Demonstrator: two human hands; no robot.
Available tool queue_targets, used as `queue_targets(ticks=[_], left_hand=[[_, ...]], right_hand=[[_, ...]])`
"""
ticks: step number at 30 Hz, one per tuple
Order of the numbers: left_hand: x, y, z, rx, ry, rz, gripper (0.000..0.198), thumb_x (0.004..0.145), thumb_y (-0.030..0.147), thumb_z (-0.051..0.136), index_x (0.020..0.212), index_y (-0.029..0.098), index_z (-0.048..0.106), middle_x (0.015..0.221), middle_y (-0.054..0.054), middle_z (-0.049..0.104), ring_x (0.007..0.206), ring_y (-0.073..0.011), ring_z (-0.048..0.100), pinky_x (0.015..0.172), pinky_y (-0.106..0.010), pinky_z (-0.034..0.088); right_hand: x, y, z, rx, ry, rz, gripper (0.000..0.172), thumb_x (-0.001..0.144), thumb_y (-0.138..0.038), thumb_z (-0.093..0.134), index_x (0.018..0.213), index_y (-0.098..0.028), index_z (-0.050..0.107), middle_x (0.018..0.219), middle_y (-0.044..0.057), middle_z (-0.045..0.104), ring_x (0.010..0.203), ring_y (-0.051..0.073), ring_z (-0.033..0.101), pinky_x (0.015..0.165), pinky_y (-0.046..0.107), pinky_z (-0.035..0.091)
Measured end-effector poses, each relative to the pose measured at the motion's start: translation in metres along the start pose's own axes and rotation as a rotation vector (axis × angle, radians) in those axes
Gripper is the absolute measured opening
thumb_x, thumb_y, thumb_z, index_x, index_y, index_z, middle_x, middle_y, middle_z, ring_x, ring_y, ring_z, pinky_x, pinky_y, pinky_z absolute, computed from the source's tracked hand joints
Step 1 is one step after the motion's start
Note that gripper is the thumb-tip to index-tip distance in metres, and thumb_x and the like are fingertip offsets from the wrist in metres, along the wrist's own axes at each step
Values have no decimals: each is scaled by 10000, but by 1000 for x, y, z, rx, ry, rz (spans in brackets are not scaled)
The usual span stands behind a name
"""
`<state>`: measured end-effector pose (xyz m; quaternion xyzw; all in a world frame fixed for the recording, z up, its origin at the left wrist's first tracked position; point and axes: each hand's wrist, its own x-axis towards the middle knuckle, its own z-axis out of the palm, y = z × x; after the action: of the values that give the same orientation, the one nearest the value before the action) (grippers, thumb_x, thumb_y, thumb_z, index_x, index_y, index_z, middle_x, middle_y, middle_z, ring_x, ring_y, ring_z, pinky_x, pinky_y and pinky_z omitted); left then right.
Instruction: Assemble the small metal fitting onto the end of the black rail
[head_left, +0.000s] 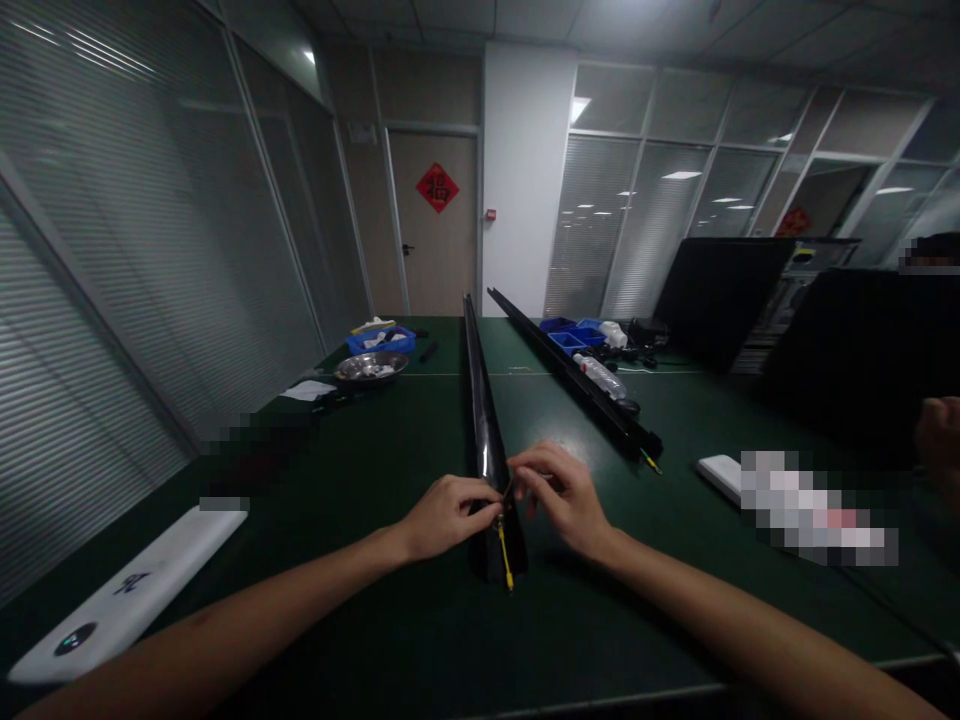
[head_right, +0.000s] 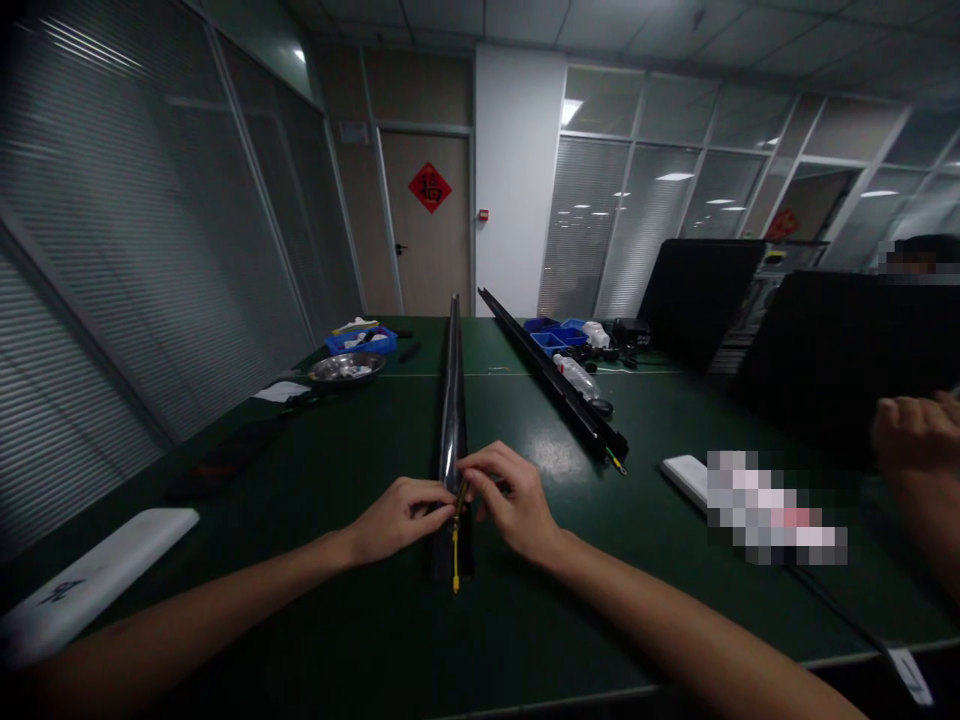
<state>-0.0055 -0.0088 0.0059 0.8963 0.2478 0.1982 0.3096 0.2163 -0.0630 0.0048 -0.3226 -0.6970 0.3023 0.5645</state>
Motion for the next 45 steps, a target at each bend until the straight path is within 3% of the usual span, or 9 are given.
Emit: queue_targets(ticks=[4,23,29,38,45], left_hand=[[0,2,0,0,2,-18,294,1028,336,547,1000,149,772,870,-35,697,650,-128,528,585,-217,361],[1,-5,4,44,43,-38,279,1002,377,587,984,146,741,735,5,600,585,-111,448,549,-215,312],[-2,-3,3,9,45,41,285,1035,347,544,1018,156,754,903,-36,667,686,-131,543,601,-214,382],[1,-9,4,-36,22,54,298,1055,345,525,1045,147,748,900,-44,694,770,-164,602,702,-243,445],[2,-10,3,-83,7,13,302,1032,354,551,1057,132,755,894,-43,695,713,-149,585,632,-227,409]], right_hand=[[-1,0,1,131,4,83,253,1021,-405,639,1195,-239,715,963,44,648,750,162,707,519,223,593],[6,10,1,301,-49,235,338,947,-542,701,1021,-212,705,814,18,647,701,154,647,493,195,516],[3,6,1,218,-23,182,290,963,-488,696,1072,-226,754,1016,49,647,724,142,650,487,200,516],[1,7,0,194,-25,201,292,949,-459,725,1104,-212,741,772,-8,628,595,112,577,491,199,495],[1,7,1,212,-23,209,304,942,-468,732,1099,-208,731,706,-28,607,555,112,556,480,207,473]])
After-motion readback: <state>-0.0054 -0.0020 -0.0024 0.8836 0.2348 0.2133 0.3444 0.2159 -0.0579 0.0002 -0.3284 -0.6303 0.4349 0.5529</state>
